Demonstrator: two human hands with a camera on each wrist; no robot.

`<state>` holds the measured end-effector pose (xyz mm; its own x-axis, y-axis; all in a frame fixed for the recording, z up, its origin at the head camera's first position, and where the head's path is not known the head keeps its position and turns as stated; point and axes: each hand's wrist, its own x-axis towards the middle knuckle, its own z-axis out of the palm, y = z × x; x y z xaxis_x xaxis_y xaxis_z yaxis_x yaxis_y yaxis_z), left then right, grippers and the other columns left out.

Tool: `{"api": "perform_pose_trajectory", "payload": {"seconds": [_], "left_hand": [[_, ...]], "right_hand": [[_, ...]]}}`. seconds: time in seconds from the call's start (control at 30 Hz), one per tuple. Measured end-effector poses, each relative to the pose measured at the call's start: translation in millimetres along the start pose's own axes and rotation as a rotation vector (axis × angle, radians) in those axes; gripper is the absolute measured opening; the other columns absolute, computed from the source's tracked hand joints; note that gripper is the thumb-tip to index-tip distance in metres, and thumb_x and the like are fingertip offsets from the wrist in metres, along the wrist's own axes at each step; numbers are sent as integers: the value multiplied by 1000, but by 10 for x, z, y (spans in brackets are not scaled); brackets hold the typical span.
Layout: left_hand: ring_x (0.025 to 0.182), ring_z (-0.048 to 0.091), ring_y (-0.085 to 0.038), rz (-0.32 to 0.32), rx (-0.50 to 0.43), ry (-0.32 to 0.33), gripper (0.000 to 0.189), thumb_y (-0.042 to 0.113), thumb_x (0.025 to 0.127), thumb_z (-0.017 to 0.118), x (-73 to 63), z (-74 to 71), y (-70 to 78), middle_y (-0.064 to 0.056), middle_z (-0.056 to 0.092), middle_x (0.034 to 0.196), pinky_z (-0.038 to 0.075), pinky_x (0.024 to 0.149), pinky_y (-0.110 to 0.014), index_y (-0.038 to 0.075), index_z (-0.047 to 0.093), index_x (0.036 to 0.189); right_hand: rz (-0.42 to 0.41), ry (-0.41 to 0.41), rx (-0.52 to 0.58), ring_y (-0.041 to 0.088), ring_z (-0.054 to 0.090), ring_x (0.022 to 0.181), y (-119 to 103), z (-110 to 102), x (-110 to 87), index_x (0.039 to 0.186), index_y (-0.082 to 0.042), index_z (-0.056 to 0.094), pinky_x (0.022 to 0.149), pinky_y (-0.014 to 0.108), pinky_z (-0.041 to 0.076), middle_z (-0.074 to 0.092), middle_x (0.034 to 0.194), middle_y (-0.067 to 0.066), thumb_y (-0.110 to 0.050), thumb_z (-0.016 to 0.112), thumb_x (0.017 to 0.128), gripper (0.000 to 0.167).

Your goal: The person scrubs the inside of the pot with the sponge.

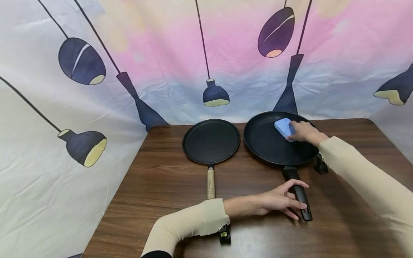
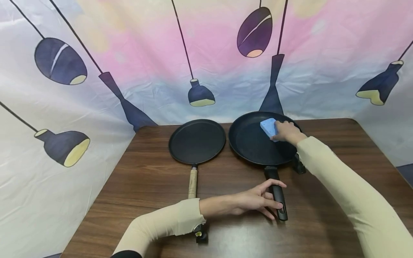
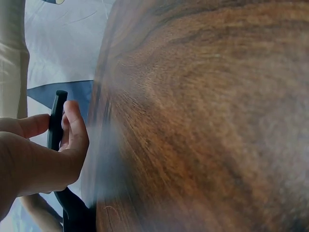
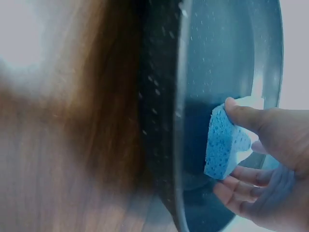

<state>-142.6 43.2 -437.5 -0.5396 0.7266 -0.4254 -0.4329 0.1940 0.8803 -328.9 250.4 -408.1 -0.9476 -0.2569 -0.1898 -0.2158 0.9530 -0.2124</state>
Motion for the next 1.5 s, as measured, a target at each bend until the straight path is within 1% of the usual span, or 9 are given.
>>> {"api": "perform_pose_trajectory", "payload": {"seconds": [0.23,0.47,0.57,0.83,0.97,1.13,1.23,1.37,1.5], "left_hand": [[73,66,-17,27,-36,-27,52,-3,100,60,29,-16,-4,-3,71,93,62,74,-35,37,55,132],[75,66,-17,30,-39,-81,49,-1,103,57,11,-34,28,-6,70,96,60,73,-32,31,53,141],[74,66,-17,35,-37,-76,48,0,103,57,14,-38,28,-9,71,98,60,73,-33,33,55,137],[73,66,-17,26,-23,-86,50,2,104,57,34,-47,-10,-6,70,96,60,70,-32,29,50,145],[73,66,-16,22,-18,-69,49,3,103,58,28,-73,-29,-10,72,99,58,67,-31,31,52,142],[74,66,-16,12,-28,-71,47,3,103,58,0,-98,-35,-7,72,98,56,66,-28,36,55,136],[75,66,-16,8,-35,-73,47,3,103,58,-12,-106,-31,-6,72,97,56,66,-28,39,56,132],[74,66,-16,11,-30,-73,48,2,103,58,-24,-111,-19,-5,71,96,56,65,-28,34,54,138],[74,67,-15,19,-30,-76,49,2,103,58,-31,-104,-17,-1,70,91,56,64,-28,30,53,142]], "right_hand": [[-197,31,78,56,52,116,-226,63,-31,146,10,43,93,62,46,49,134,43,-26,75,93,71],[-366,-48,158,47,53,116,-381,38,-23,145,-3,53,95,61,45,54,129,33,-22,85,86,70],[-326,-14,121,52,54,118,-315,-7,-1,144,0,53,96,63,45,55,130,37,-19,83,86,68],[-33,71,46,60,48,123,39,-30,-28,143,18,43,100,66,43,47,137,46,-17,72,93,67],[-74,77,43,58,51,119,-66,29,-59,142,15,45,98,65,45,52,132,44,-20,73,93,67],[-277,71,73,47,60,107,-378,156,-105,139,4,55,87,58,50,57,125,38,-27,81,89,64],[-337,68,78,42,62,103,-559,203,-146,138,-2,58,85,56,52,59,122,34,-26,83,87,62],[-263,73,65,44,62,102,-561,182,-145,141,0,56,83,56,52,59,123,35,-20,81,89,61],[-51,89,29,58,53,112,-295,103,-133,144,6,47,83,63,51,51,129,44,-18,74,94,62]]}}
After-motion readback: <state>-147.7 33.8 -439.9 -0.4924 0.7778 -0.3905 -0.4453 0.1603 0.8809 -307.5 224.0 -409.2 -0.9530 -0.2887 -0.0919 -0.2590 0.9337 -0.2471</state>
